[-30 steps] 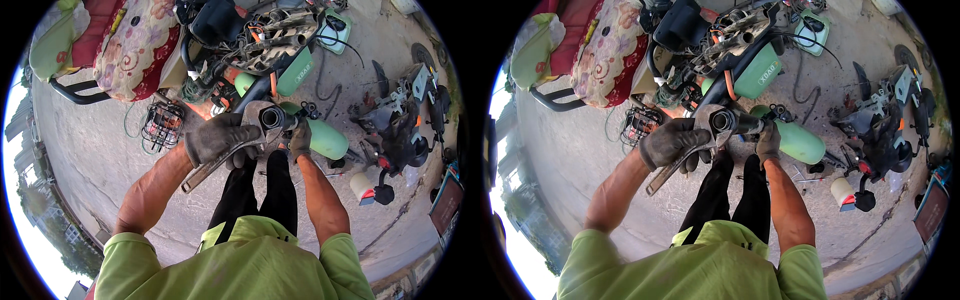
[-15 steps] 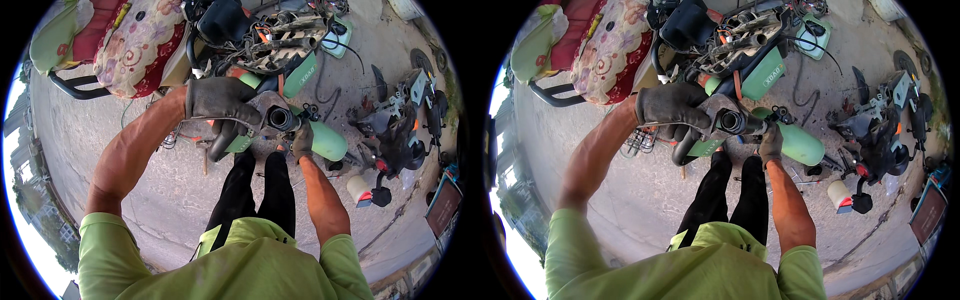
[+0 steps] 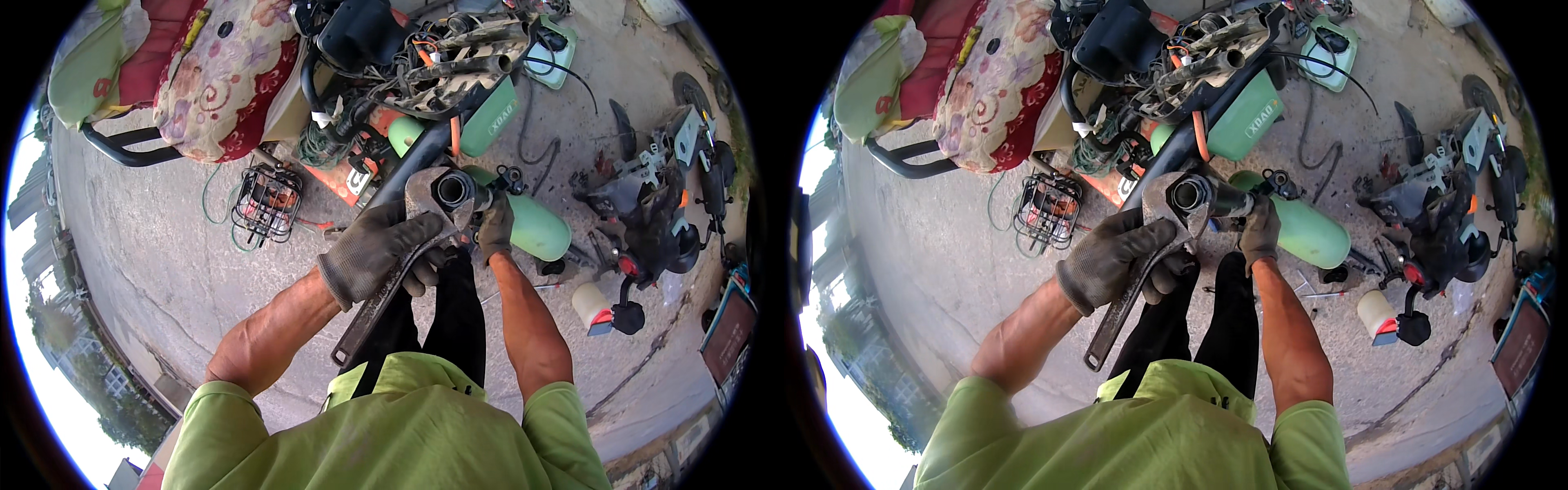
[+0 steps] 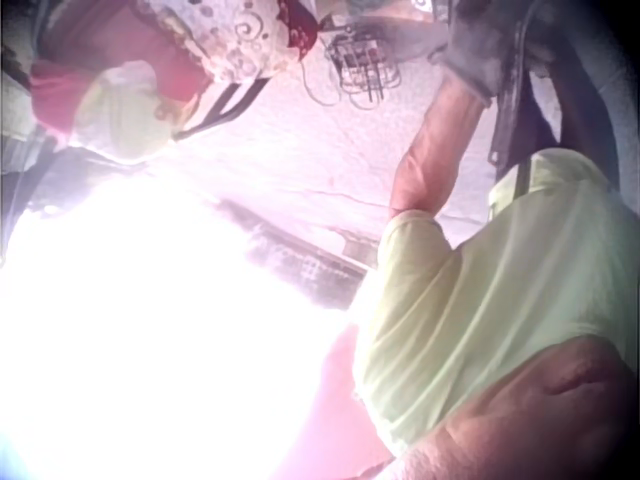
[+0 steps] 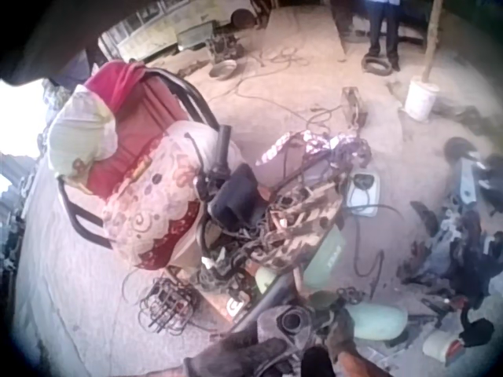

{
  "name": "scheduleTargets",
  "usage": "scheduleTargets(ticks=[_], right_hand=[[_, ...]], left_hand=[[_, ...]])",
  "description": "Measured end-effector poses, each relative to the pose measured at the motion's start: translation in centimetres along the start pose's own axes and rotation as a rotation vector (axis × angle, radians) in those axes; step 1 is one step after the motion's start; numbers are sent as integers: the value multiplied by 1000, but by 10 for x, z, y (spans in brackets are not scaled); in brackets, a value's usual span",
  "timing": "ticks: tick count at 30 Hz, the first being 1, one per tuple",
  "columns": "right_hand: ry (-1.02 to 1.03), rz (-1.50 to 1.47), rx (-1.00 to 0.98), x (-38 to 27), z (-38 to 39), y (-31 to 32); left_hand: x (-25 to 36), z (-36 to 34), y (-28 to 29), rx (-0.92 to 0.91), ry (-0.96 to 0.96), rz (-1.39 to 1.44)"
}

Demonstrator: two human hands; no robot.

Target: The person uses a wrench to loosen and tighten a bolt on the front fork of a green moped. They repeatedly adjust the tool and the bolt, then remove the wrench and inspect the area.

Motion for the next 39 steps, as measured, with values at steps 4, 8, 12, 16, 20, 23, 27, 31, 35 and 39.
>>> scheduleTargets(ticks=[4,8,12,16,20,23,27,31,35,39], right_hand=[[-9,12,-28,6,-3,2],[300,434,0,18,-3,9],[-36,153,-109,21,-3,8],[149,281,-40,9,1,8],[-239,-212,-74,-16,2,0],[-50,58,-111,20,-6,13],[-84,-68,-65,21,-4,6],[36,115,-19,-17,2,-1],[-26,29,-11,-15,0,0],[-159,-115,-57,25,-4,8]], left_hand=[[10,-3,9,2,31,-183],[40,-18,35,-67,165,-409],[78,-43,60,-261,165,-649],[118,-58,43,-382,159,-1034],[111,-34,44,-250,110,-1041],[75,-6,46,-146,103,-619],[23,2,25,-2,91,-294],[-8,-3,16,-9,-1,-15],[-5,-3,18,27,-40,-129],[26,-8,25,-19,26,-372]])
Point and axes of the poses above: each hand's wrist, its own z-axis away from the middle knuckle, its own y-axis out of the back of the hand, x = y × z, the point moved 2 cm from there along -z, towards the middle knuckle, and after that the axes turned 7 degrees about -x, right-handed, at the moved point
